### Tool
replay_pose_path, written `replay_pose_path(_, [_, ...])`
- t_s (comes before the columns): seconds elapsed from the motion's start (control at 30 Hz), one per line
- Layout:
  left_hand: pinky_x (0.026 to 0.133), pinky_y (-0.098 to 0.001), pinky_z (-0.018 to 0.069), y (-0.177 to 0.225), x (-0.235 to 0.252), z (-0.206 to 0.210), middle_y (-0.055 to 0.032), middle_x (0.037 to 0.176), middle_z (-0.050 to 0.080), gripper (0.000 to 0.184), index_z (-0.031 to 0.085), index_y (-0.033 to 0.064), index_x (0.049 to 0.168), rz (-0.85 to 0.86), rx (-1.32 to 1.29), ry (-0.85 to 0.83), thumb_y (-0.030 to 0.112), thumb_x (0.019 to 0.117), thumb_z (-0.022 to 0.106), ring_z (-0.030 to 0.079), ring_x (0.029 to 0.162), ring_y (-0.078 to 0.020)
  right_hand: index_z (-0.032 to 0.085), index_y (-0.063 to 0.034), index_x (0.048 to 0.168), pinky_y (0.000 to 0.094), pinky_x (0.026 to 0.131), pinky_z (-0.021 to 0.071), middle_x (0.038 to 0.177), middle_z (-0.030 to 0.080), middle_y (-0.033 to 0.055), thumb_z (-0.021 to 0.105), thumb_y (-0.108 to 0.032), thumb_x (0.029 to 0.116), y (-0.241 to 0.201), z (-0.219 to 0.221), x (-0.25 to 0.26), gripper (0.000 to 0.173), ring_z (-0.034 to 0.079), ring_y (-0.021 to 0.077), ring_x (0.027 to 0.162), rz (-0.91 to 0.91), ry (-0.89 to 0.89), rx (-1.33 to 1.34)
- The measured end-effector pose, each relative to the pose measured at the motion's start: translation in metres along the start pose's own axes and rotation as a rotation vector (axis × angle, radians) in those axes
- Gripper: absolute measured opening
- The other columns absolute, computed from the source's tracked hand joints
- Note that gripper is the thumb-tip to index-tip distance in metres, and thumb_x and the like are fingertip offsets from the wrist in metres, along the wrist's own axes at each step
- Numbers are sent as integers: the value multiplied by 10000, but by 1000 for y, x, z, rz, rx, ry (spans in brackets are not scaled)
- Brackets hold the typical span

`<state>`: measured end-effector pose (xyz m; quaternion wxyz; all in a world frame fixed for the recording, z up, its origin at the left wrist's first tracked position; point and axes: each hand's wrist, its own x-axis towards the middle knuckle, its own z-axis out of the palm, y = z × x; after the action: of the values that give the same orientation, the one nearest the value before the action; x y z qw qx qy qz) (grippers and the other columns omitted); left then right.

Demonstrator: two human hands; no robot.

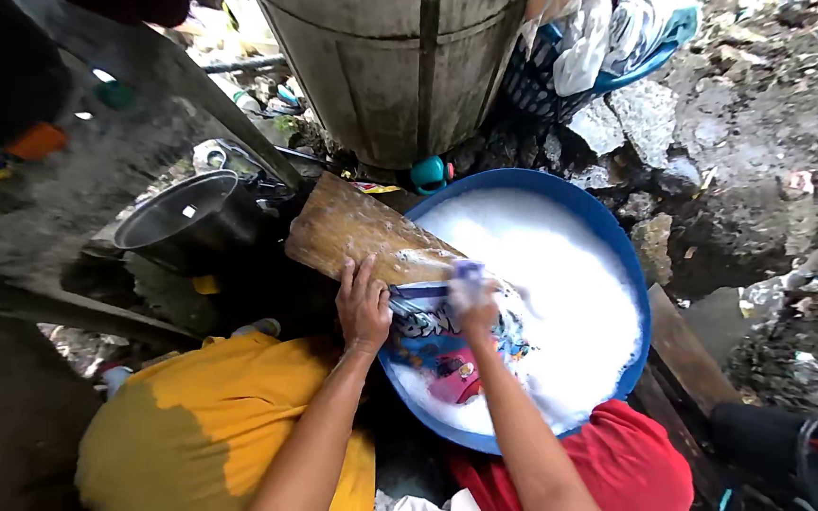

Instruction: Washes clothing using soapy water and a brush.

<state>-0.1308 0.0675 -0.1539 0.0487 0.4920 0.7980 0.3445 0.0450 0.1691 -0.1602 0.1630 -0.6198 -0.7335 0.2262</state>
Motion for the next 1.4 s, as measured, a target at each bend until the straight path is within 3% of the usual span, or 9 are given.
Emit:
replay_pose_path(0.13, [1135, -640, 346, 0, 0, 2, -171, 1556, 483, 143, 691, -31, 954, 18, -10, 27, 62, 958, 582, 340, 1485, -467, 355, 6, 1511, 629, 965, 510, 1267, 644, 299, 613, -436, 1009, 42, -38, 30, 716, 651, 465, 1155, 518, 19, 5])
replay_pose_path(0.33, [1134, -646, 340, 4, 0, -10, -152, 1582, 455, 213, 703, -62, 1101, -29, -16, -54, 25, 940, 594, 316, 1506, -430, 589, 53, 1353, 604, 711, 589, 1062, 729, 248, 766, -255, 902, -99, 18, -52, 574, 737, 409, 847, -146, -25, 155])
replay_pose_path(0.43, [1140, -654, 327, 3, 1, -5, -158, 1580, 455, 132, 709, -31, 1001, -23, -20, -36, 59, 957, 623, 309, 1504, -451, 566, 88, 1348, 633, 751, 573, 1075, 708, 295, 714, -290, 938, 10, 9, -25, 576, 722, 460, 889, -30, 53, -35])
replay_pose_path(0.53, [1138, -641, 340, 1, 1, -2, -145, 1586, 450, 111, 705, -16, 982, -9, -22, -13, 57, 953, 627, 309, 1505, -445, 373, 60, 1510, 614, 1027, 488, 1315, 616, 323, 626, -374, 1004, 75, -31, 1, 712, 626, 464, 1210, 461, 27, -1])
replay_pose_path(0.77, [1130, -636, 357, -4, -1, -4, -138, 1573, 473, 183, 718, -42, 1026, 19, -9, -8, 60, 933, 598, 325, 1502, -434, 570, 68, 1351, 605, 699, 586, 1032, 728, 252, 757, -279, 904, -107, 20, -45, 596, 735, 418, 836, -120, 24, 153])
replay_pose_path(0.97, [1156, -636, 319, -3, 1, -2, -160, 1563, 481, 152, 711, -35, 991, 35, -4, -2, 65, 964, 600, 328, 1496, -455, 362, 37, 1519, 697, 920, 498, 1230, 636, 357, 658, -329, 990, 55, -42, 18, 709, 643, 539, 1108, 341, -114, -32])
replay_pose_path(1.07, [1132, -639, 351, 0, 3, -1, -193, 1527, 514, 167, 709, -38, 977, 80, 3, 48, 69, 964, 581, 366, 1464, -497, 529, 97, 1378, 638, 1049, 456, 1315, 593, 345, 703, -257, 969, 82, -86, 40, 568, 581, 482, 1240, 493, -199, 164])
replay_pose_path(1.2, [1162, -613, 331, 5, 4, -6, -196, 1550, 486, 211, 714, -35, 1034, 57, 31, -2, 82, 988, 545, 329, 1490, -479, 551, 30, 1323, 393, 804, 568, 1111, 654, 160, 607, -25, 966, 58, -124, 14, 366, 647, 202, 917, 394, -152, 611])
replay_pose_path(1.4, [1181, -584, 313, 11, 7, -12, -154, 1610, 417, 275, 702, -6, 1170, 14, 105, -86, 121, 1025, 507, 265, 1536, -418, 455, -33, 1438, 312, 689, 562, 1058, 660, 98, 569, -33, 987, 29, -168, -53, 466, 645, 139, 789, 336, -163, 835])
